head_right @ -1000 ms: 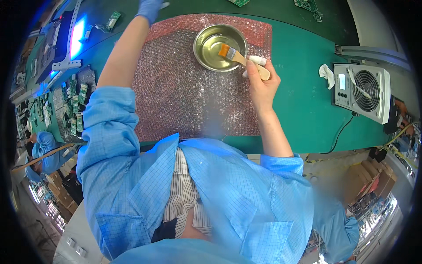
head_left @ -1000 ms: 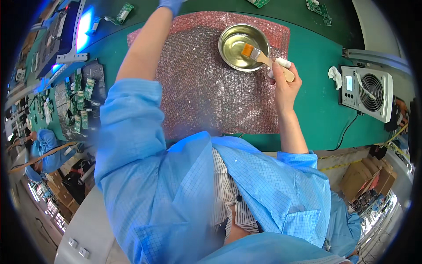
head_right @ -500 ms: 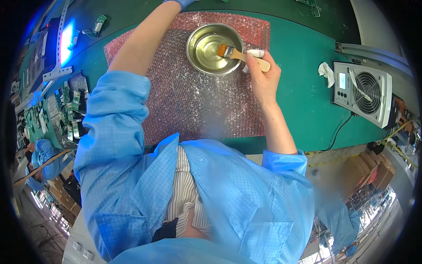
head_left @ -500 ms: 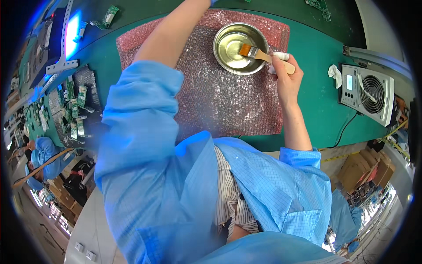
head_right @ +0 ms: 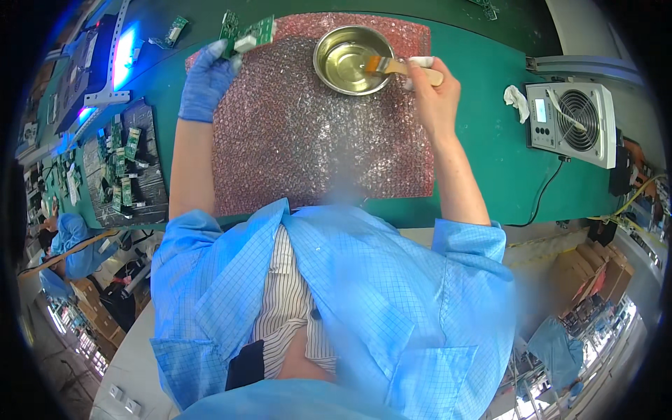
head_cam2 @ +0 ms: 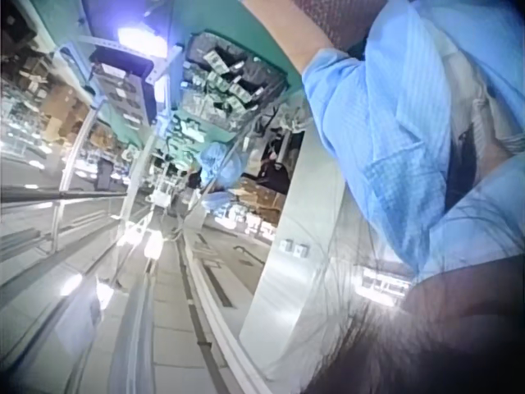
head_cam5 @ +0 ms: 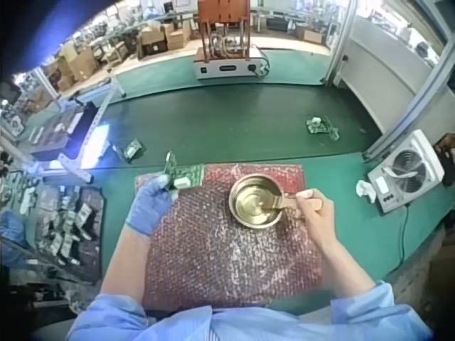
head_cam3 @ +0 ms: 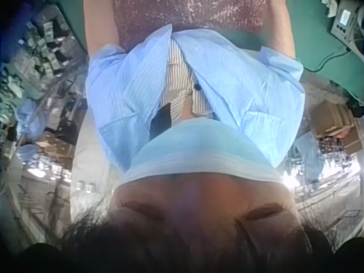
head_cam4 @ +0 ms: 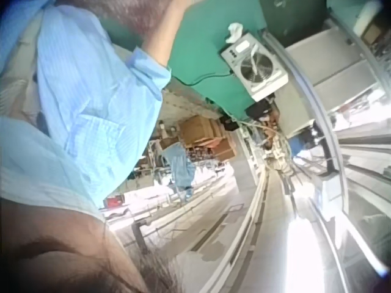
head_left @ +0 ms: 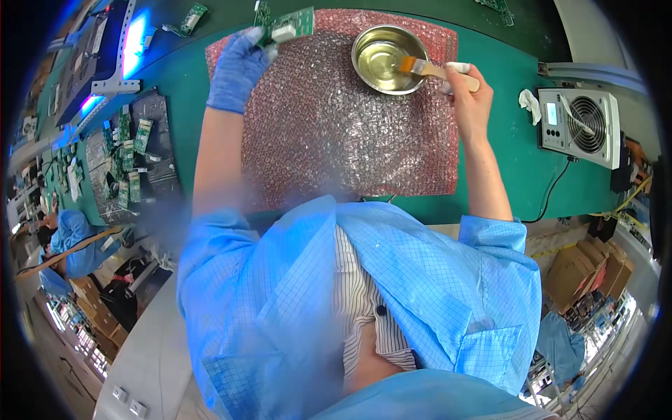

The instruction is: Applying a liquid coating to printed circuit boards using a brush.

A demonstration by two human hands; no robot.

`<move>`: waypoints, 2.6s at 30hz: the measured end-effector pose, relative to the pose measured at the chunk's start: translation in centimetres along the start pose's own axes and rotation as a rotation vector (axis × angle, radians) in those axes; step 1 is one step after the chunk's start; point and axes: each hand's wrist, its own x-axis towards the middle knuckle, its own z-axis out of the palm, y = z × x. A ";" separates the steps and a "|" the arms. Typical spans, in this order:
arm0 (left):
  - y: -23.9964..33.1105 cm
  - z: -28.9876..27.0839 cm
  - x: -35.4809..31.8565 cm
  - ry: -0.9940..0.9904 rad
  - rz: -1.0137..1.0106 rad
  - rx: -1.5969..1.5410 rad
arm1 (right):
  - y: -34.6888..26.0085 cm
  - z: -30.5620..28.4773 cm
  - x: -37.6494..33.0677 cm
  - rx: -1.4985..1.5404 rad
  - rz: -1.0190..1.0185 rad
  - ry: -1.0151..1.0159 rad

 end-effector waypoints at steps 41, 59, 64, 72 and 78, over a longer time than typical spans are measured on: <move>-2.6 7.3 -7.4 -0.185 -0.089 0.345 | -5.9 0.6 -6.5 -0.062 -0.021 -0.528; -2.2 7.4 -7.8 -0.154 -0.086 0.433 | -7.4 2.6 -6.1 -0.369 -0.364 -0.629; -2.2 8.2 -7.8 -0.184 -0.092 0.408 | -7.6 2.9 -6.0 -0.137 -0.305 -0.468; -1.6 7.2 -7.8 -0.177 -0.082 0.422 | -7.1 1.8 -6.2 -0.183 -0.302 -0.554; -1.7 7.7 -7.6 -0.274 -0.055 0.351 | -6.4 2.3 -4.5 0.073 -0.260 -0.379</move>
